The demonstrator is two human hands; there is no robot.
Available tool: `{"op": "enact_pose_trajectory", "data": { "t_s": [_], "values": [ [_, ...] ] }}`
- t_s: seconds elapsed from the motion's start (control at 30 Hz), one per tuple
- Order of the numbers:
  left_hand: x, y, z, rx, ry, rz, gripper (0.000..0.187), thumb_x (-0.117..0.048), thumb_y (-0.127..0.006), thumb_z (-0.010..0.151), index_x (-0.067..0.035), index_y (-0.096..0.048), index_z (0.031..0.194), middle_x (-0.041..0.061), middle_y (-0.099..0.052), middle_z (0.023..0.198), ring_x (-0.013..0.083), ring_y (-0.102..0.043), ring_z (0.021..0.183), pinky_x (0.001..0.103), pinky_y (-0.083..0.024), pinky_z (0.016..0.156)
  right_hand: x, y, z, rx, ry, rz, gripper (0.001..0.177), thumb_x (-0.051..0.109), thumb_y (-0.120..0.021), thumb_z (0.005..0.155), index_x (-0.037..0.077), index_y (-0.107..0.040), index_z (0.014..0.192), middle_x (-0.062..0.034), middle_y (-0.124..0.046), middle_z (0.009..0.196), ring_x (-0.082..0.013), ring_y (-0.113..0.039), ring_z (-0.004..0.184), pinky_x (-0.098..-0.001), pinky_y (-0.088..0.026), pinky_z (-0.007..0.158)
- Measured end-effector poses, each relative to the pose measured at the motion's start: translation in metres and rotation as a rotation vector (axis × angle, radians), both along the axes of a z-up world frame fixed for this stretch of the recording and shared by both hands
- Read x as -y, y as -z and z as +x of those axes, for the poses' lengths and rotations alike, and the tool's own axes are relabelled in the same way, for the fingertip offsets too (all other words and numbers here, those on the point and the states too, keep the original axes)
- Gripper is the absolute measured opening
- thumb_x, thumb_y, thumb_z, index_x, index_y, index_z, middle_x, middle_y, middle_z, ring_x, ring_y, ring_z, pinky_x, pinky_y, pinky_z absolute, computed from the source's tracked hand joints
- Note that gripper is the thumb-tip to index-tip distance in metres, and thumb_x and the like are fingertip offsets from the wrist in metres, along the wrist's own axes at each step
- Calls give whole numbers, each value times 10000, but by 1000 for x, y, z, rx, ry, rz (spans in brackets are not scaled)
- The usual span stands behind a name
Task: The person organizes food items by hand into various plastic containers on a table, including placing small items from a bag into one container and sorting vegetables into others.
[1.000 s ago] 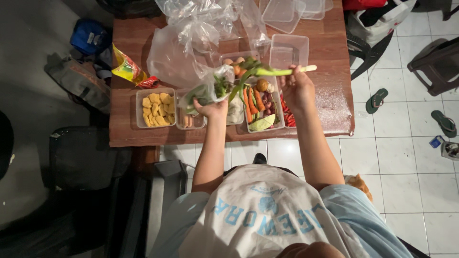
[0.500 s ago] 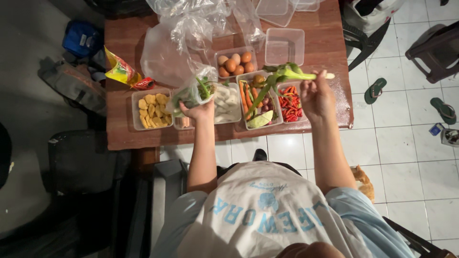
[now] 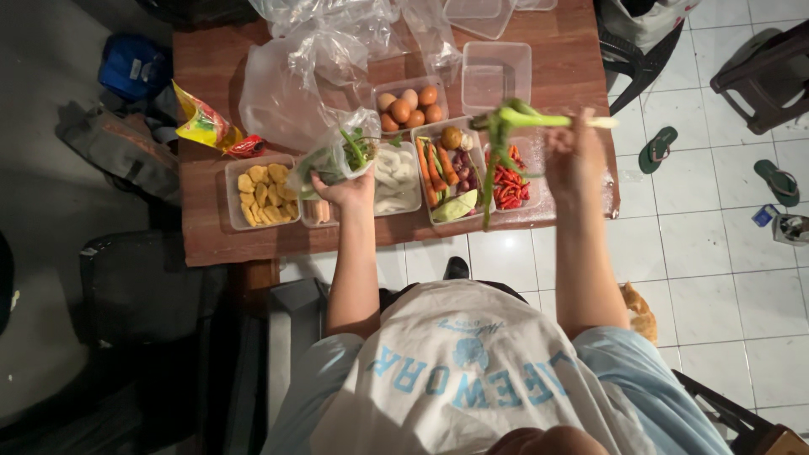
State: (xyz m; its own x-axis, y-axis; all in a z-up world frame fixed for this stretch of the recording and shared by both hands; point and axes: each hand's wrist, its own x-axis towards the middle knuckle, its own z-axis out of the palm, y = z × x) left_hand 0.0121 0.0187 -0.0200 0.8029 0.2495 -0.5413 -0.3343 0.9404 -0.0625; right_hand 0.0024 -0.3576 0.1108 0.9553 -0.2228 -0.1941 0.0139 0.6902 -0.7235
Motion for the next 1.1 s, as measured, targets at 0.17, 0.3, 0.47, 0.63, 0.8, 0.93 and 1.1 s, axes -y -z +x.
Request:
{"op": "enact_pose_trajectory", "data": {
  "t_s": [0.17, 0.3, 0.47, 0.63, 0.8, 0.93, 1.1],
  "values": [
    [1, 6, -3, 0, -12, -18, 754, -617, -453, 883, -156, -513, 1477, 121, -525, 1497, 381, -489, 1384, 715, -425, 1040, -35, 81, 41, -77, -101, 133, 363, 277, -609, 1070, 70, -566, 775, 3, -487, 655, -113, -470, 593, -229, -528, 662],
    [-3, 11, -7, -12, -19, 11, 751, -614, -451, 884, -163, -497, 1483, 132, -517, 1499, 397, -484, 1382, 722, -415, 1049, -57, 165, 59, -264, -66, 126, 302, 254, -634, 1028, 57, -604, 801, -9, -511, 670, -125, -525, 660, -264, -611, 830],
    [-14, 14, -16, -27, -59, -18, 744, -609, -472, 882, -170, -500, 1482, 119, -518, 1515, 387, -496, 1377, 697, -408, 1060, -78, 243, 64, -340, -102, 450, 311, 314, -589, 975, 22, -625, 875, -76, -625, 745, -190, -615, 726, -338, -614, 792],
    [-24, 13, -28, 31, -85, 5, 746, -602, -488, 866, -176, -515, 1479, 115, -522, 1514, 384, -498, 1375, 692, -412, 1062, -72, 252, 62, -560, -581, 96, 435, 397, -609, 992, -28, -694, 1018, -131, -698, 778, -232, -655, 708, -282, -524, 619],
    [-33, 14, -38, 1, -133, -6, 777, -607, -489, 849, -167, -502, 1490, 128, -498, 1531, 417, -475, 1383, 742, -378, 1062, -93, 245, 76, -204, -390, -1070, 446, 396, -726, 931, 16, -684, 1161, -126, -686, 936, -241, -673, 825, -350, -524, 734],
    [-39, 14, -47, -46, -119, 41, 797, -615, -493, 835, -181, -474, 1504, 116, -467, 1556, 400, -448, 1412, 749, -346, 1083, -112, 228, 72, -302, -491, -1736, 847, 580, -896, 786, 62, -525, 1344, -221, -642, 1203, -398, -630, 1123, -489, -522, 915],
    [-43, 8, -51, -9, -150, -12, 818, -624, -504, 860, -153, -458, 1527, 137, -465, 1557, 394, -435, 1423, 718, -347, 1097, -137, 214, 59, -340, -634, -2082, 1197, 522, -949, 604, 215, -270, 1540, -191, -525, 1362, -402, -508, 1270, -499, -489, 973]
  ]
}}
